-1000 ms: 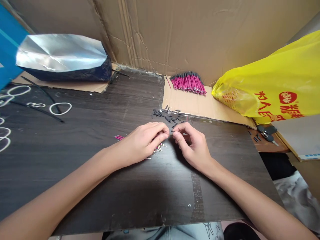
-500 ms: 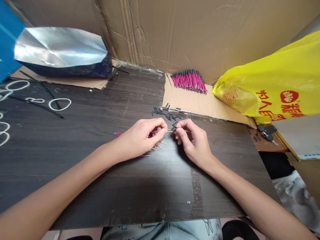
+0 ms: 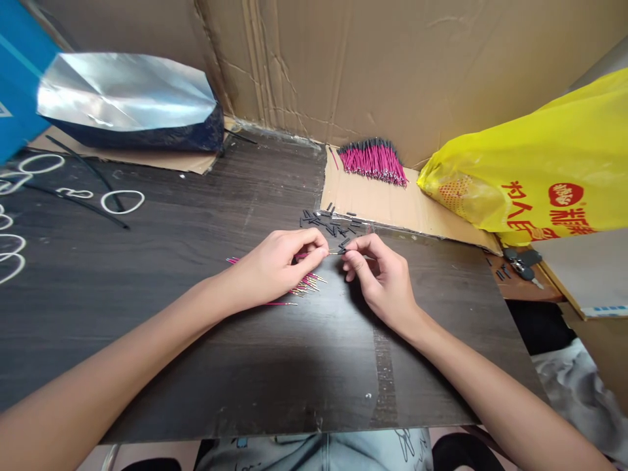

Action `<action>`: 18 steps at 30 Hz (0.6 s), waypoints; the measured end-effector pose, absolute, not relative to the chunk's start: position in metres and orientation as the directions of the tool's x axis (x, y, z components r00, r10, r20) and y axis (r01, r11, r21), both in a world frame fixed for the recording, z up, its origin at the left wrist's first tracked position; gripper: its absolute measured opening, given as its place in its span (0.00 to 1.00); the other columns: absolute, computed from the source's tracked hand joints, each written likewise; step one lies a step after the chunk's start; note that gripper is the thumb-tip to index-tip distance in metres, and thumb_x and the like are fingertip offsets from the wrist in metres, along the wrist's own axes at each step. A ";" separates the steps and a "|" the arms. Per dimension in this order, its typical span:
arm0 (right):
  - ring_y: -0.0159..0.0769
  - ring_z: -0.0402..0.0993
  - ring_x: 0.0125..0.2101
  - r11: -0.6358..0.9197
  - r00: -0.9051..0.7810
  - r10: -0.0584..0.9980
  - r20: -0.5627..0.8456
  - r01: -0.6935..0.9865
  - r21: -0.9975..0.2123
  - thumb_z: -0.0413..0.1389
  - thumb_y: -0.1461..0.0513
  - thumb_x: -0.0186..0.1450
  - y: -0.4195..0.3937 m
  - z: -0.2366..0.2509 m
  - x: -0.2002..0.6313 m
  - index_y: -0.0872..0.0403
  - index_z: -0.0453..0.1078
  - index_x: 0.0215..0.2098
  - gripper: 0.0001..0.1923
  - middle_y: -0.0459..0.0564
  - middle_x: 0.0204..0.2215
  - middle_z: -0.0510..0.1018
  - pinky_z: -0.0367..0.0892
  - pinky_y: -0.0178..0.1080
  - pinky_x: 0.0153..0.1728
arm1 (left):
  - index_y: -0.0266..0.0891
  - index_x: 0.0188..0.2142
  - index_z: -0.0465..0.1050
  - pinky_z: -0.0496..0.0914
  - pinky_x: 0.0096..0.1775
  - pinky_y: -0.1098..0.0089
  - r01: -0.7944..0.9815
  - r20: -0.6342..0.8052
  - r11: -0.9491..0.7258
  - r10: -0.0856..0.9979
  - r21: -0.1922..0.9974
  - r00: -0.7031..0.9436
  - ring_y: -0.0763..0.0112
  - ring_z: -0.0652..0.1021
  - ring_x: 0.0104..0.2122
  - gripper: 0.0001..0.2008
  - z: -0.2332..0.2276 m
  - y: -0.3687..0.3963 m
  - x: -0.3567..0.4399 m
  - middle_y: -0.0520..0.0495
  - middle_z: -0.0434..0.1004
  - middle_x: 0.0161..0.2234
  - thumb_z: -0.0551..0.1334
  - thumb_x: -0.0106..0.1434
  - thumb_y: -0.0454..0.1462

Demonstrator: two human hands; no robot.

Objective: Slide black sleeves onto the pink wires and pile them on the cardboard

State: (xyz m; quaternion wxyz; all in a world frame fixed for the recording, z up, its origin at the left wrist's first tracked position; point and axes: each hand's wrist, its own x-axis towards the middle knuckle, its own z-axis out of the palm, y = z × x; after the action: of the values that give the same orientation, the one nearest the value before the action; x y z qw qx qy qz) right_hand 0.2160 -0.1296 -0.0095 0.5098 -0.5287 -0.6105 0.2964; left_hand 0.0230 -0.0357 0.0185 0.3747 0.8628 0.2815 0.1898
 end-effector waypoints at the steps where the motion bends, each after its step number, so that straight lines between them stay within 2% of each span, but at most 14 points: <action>1: 0.26 0.74 0.28 0.270 0.075 0.946 0.314 0.350 -0.897 0.54 0.62 0.74 -0.130 -0.010 0.216 0.54 0.68 0.40 0.04 0.45 0.32 0.74 0.73 0.31 0.31 | 0.37 0.38 0.74 0.62 0.33 0.74 0.340 0.119 -0.564 0.625 0.753 0.772 0.78 0.69 0.28 0.10 0.018 -0.036 0.023 0.56 0.72 0.28 0.59 0.72 0.41; 6: 0.27 0.75 0.29 0.328 0.029 0.925 0.378 0.441 -0.836 0.53 0.63 0.74 -0.131 -0.011 0.218 0.54 0.69 0.42 0.03 0.46 0.33 0.76 0.74 0.32 0.32 | 0.37 0.37 0.74 0.61 0.32 0.75 0.333 0.132 -0.568 0.625 0.753 0.770 0.79 0.67 0.26 0.10 0.018 -0.035 0.024 0.57 0.70 0.26 0.59 0.72 0.40; 10: 0.29 0.76 0.32 0.446 -0.077 0.864 0.498 0.576 -0.685 0.53 0.66 0.74 -0.131 -0.012 0.220 0.54 0.69 0.43 0.03 0.47 0.35 0.77 0.74 0.34 0.36 | 0.37 0.36 0.74 0.61 0.32 0.75 0.318 0.085 -0.529 0.603 0.787 0.793 0.78 0.67 0.26 0.10 0.017 -0.035 0.025 0.57 0.69 0.25 0.60 0.71 0.40; 13: 0.29 0.76 0.33 0.502 -0.129 0.822 0.555 0.623 -0.600 0.53 0.67 0.73 -0.131 -0.012 0.221 0.54 0.69 0.43 0.04 0.47 0.35 0.77 0.74 0.34 0.36 | 0.37 0.35 0.73 0.62 0.32 0.75 0.294 0.022 -0.420 0.604 0.859 0.797 0.78 0.69 0.27 0.10 0.017 -0.036 0.025 0.56 0.71 0.27 0.61 0.71 0.41; 15: 0.29 0.77 0.33 0.511 -0.130 0.817 0.562 0.614 -0.602 0.53 0.67 0.73 -0.132 -0.011 0.221 0.54 0.70 0.43 0.04 0.47 0.34 0.78 0.74 0.33 0.36 | 0.37 0.35 0.72 0.62 0.31 0.75 0.268 -0.010 -0.340 0.602 0.902 0.798 0.78 0.68 0.26 0.09 0.018 -0.037 0.026 0.56 0.70 0.27 0.61 0.70 0.40; 18: 0.28 0.79 0.32 0.480 -0.080 0.844 0.530 0.553 -0.681 0.54 0.66 0.73 -0.133 -0.010 0.220 0.54 0.70 0.43 0.03 0.46 0.34 0.79 0.75 0.32 0.37 | 0.36 0.34 0.72 0.60 0.30 0.75 0.249 -0.031 -0.283 0.602 0.926 0.798 0.78 0.66 0.25 0.10 0.019 -0.038 0.027 0.56 0.68 0.26 0.61 0.70 0.40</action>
State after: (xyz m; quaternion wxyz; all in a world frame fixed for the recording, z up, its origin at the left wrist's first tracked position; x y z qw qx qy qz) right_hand 0.2204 -0.1329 -0.0102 0.4729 -0.4862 -0.7185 0.1539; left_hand 0.0275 -0.0377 0.0190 0.5338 0.7835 0.2716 0.1655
